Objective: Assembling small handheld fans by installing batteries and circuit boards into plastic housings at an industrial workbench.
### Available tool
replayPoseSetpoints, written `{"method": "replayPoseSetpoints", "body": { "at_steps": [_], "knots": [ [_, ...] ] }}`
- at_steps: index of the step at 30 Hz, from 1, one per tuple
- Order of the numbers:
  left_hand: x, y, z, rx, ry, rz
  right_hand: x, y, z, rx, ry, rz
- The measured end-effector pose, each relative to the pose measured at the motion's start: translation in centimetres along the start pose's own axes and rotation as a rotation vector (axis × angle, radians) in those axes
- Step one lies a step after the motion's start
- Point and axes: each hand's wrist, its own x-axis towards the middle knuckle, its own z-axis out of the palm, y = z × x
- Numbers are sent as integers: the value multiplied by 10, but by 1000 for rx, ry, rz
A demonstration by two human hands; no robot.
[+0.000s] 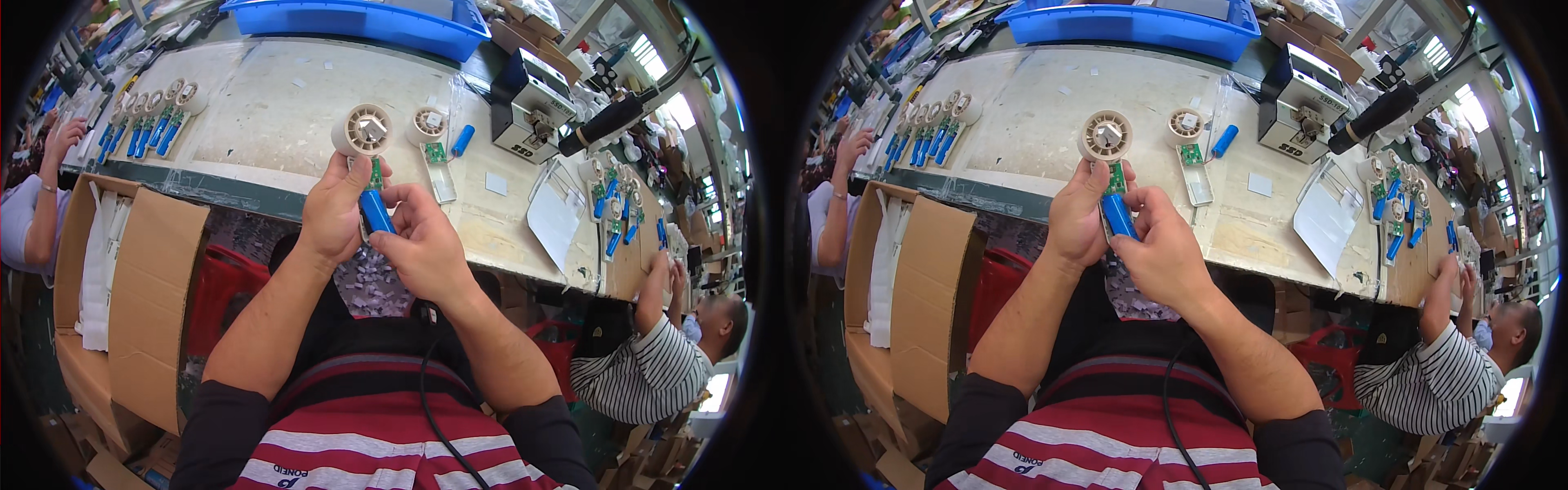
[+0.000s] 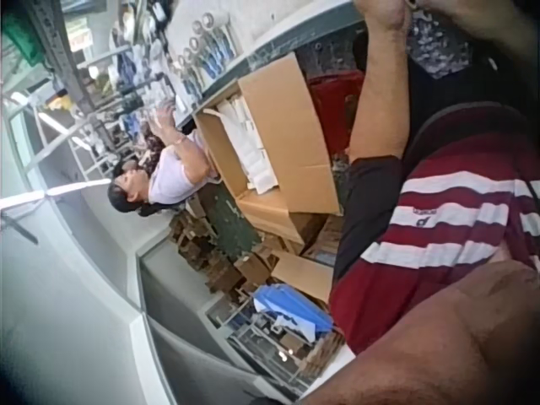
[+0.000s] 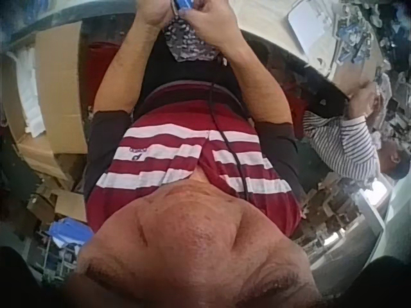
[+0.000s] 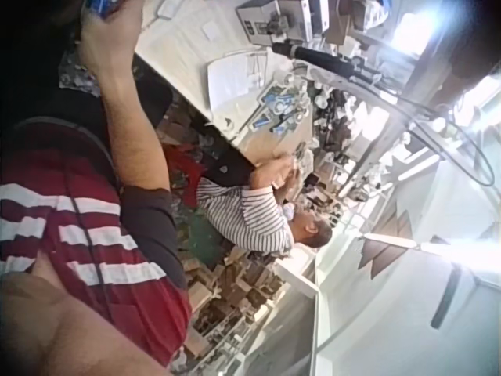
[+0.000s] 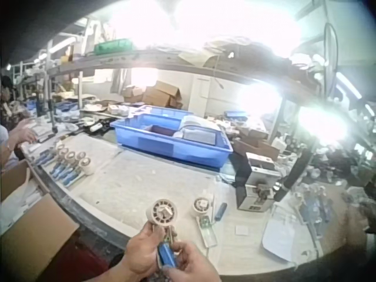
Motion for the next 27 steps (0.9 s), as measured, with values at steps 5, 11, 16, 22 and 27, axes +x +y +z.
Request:
{"method": "replayPoseSetpoints", "body": {
  "at_steps": [5, 11, 16, 22, 27],
  "knots": [
    [-6, 1, -1, -33, -4, 12, 0, -3, 3, -114, 54, -13],
    [-14, -6, -3, -157, -6, 37, -2, 7, 10, -163, 174, -104],
    [-21, -8, -1, -169, 23, 83, -6, -2, 9, -469, 314, -361],
    [-29, -6, 3, -221, -12, 26, -14, 3, 11, -426, 313, -277],
    [-33, -10, 3, -217, -22, 33, -16, 11, 13, -309, 338, -258]
  ]
}}
